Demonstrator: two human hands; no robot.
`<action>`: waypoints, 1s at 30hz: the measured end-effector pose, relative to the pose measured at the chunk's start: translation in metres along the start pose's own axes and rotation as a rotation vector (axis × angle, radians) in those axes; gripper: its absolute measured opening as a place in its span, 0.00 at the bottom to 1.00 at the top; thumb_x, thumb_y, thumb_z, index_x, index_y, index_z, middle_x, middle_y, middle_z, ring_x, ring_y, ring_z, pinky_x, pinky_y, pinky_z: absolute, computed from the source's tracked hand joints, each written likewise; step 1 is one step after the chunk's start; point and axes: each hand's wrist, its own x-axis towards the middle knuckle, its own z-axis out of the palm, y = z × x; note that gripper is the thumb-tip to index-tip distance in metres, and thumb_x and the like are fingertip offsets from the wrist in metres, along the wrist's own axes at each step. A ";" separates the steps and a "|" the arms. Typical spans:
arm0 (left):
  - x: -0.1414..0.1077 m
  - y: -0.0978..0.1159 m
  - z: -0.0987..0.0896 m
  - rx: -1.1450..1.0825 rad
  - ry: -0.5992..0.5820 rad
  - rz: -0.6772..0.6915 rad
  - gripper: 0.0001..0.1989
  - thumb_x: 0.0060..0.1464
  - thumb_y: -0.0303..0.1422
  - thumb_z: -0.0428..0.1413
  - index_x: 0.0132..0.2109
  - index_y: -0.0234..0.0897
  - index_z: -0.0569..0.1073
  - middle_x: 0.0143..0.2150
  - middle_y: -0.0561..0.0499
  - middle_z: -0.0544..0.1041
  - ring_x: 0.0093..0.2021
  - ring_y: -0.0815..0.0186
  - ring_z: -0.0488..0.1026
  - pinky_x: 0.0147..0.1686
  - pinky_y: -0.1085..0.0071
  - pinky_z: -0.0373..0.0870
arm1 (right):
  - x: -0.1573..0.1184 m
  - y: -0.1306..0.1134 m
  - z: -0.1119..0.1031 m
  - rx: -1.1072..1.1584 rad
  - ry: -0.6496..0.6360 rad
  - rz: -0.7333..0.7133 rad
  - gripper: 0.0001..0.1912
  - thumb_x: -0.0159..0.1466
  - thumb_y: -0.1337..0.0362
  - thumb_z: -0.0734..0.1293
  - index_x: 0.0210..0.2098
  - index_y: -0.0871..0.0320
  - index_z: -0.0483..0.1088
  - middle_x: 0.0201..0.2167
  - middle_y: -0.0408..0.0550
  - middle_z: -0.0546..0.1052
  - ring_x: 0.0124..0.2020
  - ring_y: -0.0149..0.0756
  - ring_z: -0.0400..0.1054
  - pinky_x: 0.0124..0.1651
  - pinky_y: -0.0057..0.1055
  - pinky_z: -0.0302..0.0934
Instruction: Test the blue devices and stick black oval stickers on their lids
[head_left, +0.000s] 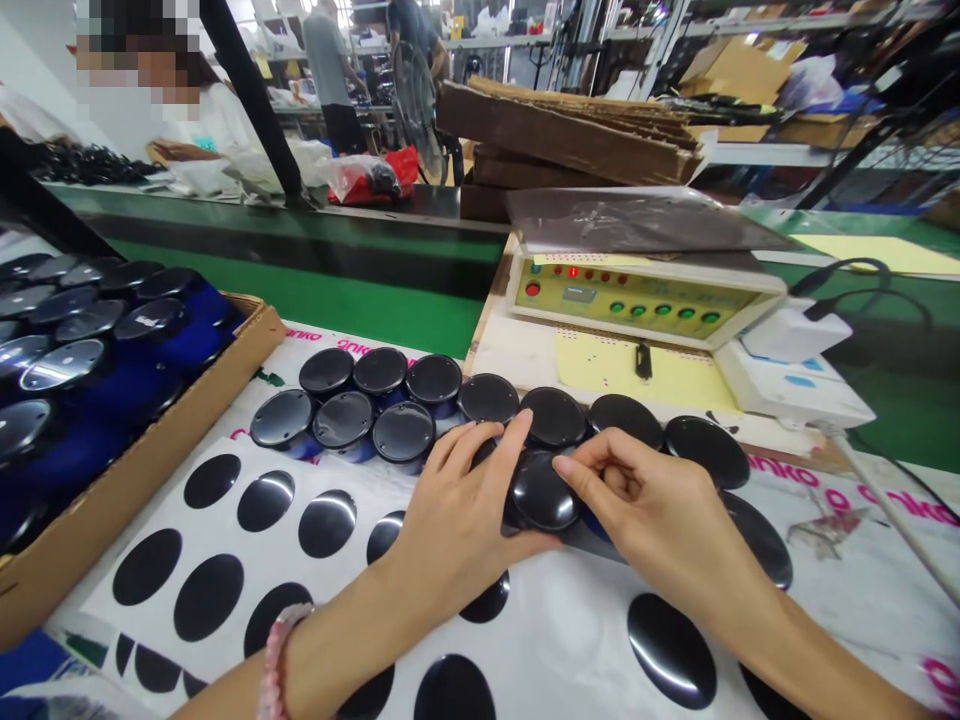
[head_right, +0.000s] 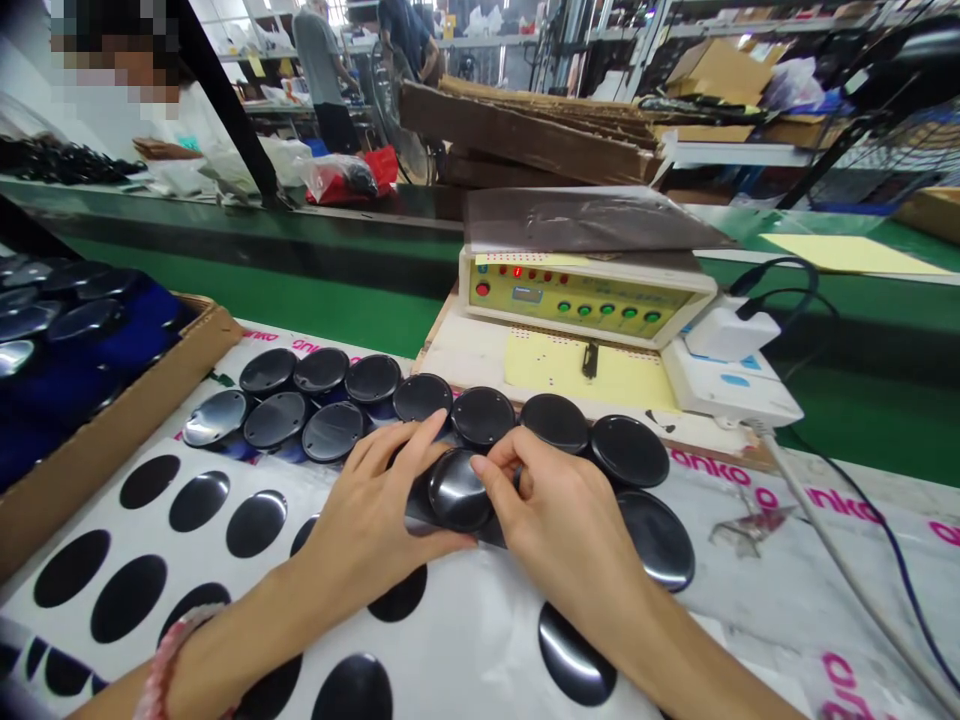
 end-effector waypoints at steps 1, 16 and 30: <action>0.000 0.000 0.000 0.000 0.002 0.002 0.53 0.38 0.44 0.67 0.64 0.35 0.47 0.49 0.46 0.73 0.53 0.55 0.66 0.55 0.60 0.59 | 0.000 -0.001 0.000 -0.028 0.011 -0.018 0.11 0.63 0.56 0.62 0.27 0.53 0.65 0.14 0.36 0.63 0.16 0.29 0.56 0.20 0.27 0.49; -0.001 0.000 0.001 -0.018 0.046 0.020 0.47 0.42 0.42 0.66 0.63 0.32 0.52 0.47 0.50 0.75 0.53 0.57 0.63 0.56 0.64 0.56 | -0.002 -0.001 0.005 -0.250 0.115 -0.173 0.09 0.63 0.61 0.61 0.28 0.54 0.65 0.14 0.35 0.60 0.15 0.28 0.57 0.20 0.26 0.51; -0.003 0.000 0.005 0.181 0.075 0.184 0.29 0.56 0.46 0.54 0.58 0.32 0.64 0.48 0.45 0.74 0.53 0.54 0.66 0.57 0.55 0.56 | -0.001 -0.004 -0.004 -0.602 0.223 -0.546 0.18 0.67 0.66 0.56 0.23 0.58 0.67 0.19 0.44 0.69 0.21 0.33 0.65 0.23 0.30 0.49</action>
